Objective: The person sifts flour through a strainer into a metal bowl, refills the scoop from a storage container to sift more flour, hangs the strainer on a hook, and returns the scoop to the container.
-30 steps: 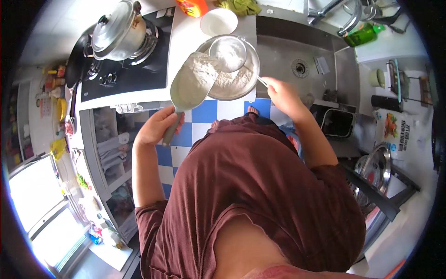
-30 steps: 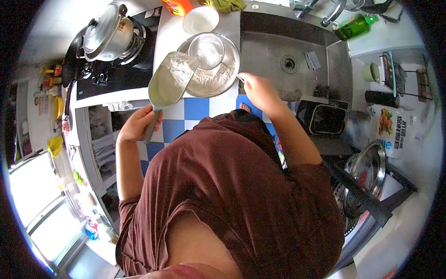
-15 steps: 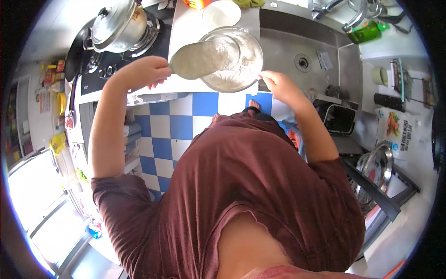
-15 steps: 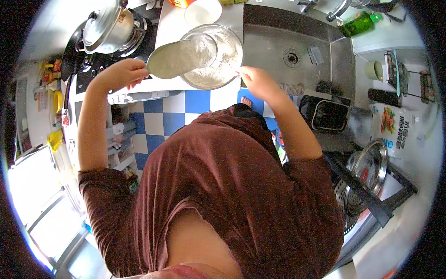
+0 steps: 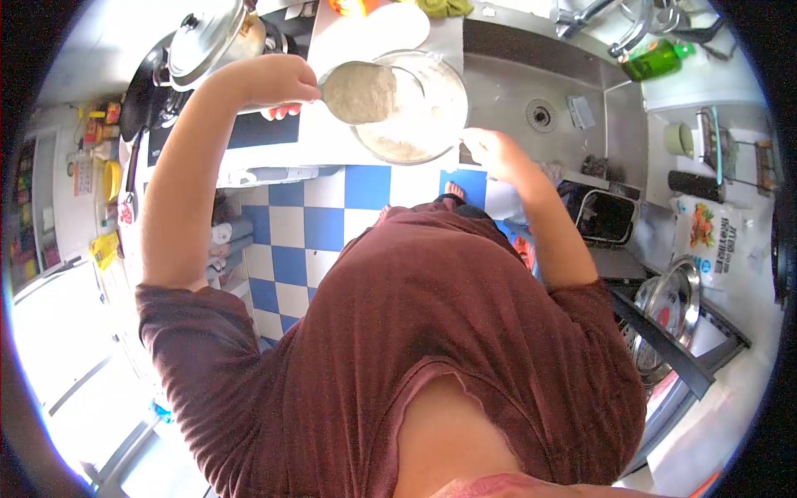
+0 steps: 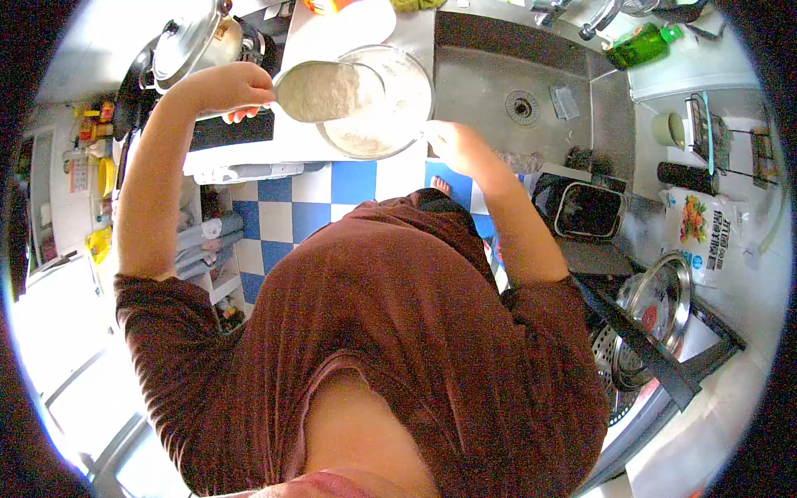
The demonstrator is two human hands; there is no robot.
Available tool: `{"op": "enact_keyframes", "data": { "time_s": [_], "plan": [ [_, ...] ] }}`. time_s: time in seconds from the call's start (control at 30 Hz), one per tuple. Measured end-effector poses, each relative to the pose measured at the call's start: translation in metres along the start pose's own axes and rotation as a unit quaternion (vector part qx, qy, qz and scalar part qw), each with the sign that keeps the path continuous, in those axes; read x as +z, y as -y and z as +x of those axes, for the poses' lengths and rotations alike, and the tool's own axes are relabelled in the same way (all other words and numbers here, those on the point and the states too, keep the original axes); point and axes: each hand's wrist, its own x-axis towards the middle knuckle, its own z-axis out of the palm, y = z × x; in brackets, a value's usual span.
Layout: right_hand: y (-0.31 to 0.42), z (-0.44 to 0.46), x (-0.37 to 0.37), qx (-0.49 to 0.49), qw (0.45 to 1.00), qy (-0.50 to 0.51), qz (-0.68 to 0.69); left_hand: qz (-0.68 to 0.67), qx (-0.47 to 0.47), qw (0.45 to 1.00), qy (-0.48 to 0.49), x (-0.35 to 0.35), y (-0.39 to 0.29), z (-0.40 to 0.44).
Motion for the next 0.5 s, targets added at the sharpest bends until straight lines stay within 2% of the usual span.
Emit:
{"op": "enact_keyframes", "data": {
  "time_s": [0.13,0.5],
  "plan": [
    [0.015,-0.003,-0.002,0.052,0.998,-0.018,0.010,0.009,0.001,1.000,-0.001,-0.005,-0.004,0.004],
    [0.008,-0.003,-0.006,0.040,0.998,-0.008,0.040,0.044,0.006,0.999,-0.010,-0.016,-0.014,0.005]
  ]
}}
